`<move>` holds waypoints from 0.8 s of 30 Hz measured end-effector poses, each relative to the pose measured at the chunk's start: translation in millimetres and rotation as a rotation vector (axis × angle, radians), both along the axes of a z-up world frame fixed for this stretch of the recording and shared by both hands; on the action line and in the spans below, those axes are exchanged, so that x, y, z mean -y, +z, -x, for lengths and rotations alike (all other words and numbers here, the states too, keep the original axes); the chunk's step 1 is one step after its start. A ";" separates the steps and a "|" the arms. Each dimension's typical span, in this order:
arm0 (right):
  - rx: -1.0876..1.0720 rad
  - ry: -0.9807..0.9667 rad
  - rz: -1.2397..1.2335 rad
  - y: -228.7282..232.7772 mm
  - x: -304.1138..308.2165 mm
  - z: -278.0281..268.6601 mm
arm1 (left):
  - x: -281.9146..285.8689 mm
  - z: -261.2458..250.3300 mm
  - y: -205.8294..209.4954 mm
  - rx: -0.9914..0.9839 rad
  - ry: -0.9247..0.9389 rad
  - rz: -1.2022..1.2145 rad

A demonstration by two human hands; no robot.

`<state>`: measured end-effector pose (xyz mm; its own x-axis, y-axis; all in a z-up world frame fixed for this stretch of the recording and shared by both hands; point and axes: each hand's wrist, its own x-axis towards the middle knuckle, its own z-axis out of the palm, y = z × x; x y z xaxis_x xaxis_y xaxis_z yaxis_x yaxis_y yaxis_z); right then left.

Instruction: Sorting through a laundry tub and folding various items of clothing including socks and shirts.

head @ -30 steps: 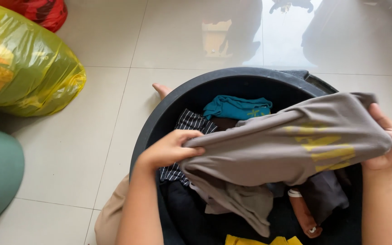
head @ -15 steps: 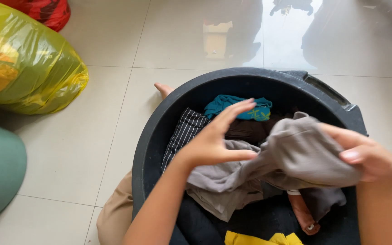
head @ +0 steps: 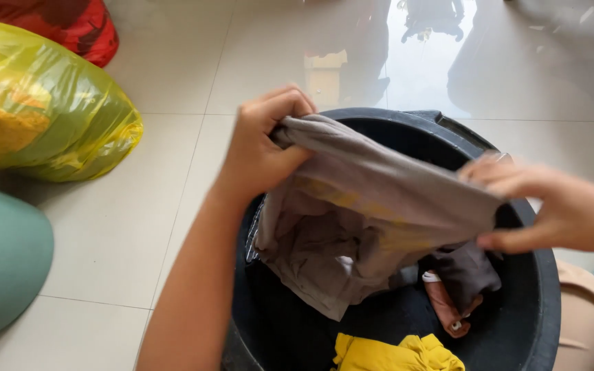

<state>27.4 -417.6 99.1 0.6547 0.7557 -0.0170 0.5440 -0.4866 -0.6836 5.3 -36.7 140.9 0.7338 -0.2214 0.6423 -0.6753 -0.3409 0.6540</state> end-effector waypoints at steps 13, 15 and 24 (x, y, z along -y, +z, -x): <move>0.085 -0.538 -0.402 44.4 -8.2 -8.2 | -71.7 -7.1 53.7 0.185 0.362 -0.261; 0.067 -0.622 -0.167 51.9 -11.3 -7.0 | -78.4 -5.8 60.0 0.264 0.338 -0.147; 0.704 -0.564 -0.339 -25.3 115.3 -88.2 | -123.7 21.6 97.5 0.777 0.671 -0.565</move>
